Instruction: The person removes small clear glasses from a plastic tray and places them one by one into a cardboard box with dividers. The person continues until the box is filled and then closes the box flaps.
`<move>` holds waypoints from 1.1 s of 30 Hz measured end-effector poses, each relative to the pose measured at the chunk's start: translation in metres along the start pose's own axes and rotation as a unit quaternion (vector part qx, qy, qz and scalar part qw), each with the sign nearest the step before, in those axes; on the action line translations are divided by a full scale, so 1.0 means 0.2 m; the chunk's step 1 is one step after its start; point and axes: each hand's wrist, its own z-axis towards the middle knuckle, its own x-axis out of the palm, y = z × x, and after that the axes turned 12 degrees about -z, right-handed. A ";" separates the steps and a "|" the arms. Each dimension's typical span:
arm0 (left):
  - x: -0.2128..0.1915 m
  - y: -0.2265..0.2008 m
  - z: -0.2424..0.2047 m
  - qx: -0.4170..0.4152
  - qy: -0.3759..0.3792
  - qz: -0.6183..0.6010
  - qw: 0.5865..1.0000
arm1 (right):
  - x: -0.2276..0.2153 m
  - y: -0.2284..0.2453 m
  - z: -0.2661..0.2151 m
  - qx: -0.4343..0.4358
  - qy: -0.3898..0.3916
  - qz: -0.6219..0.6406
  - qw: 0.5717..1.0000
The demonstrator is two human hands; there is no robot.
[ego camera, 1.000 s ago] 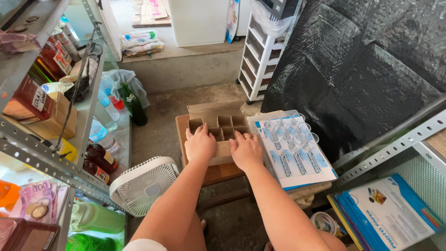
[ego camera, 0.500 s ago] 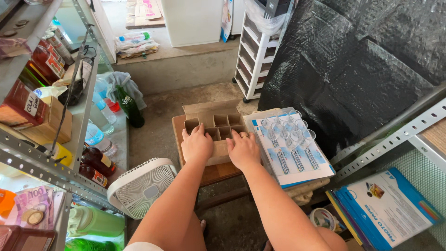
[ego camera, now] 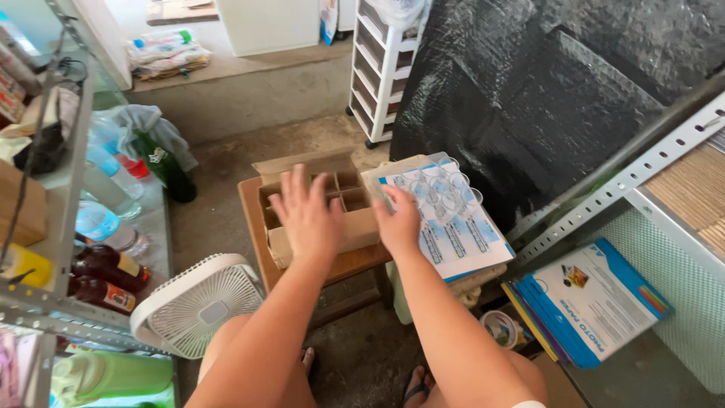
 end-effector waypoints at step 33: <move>1.61 -0.32 -0.24 -0.242 0.404 -0.387 0.793 | 0.14 -1.30 0.10 0.289 -0.098 -0.031 0.952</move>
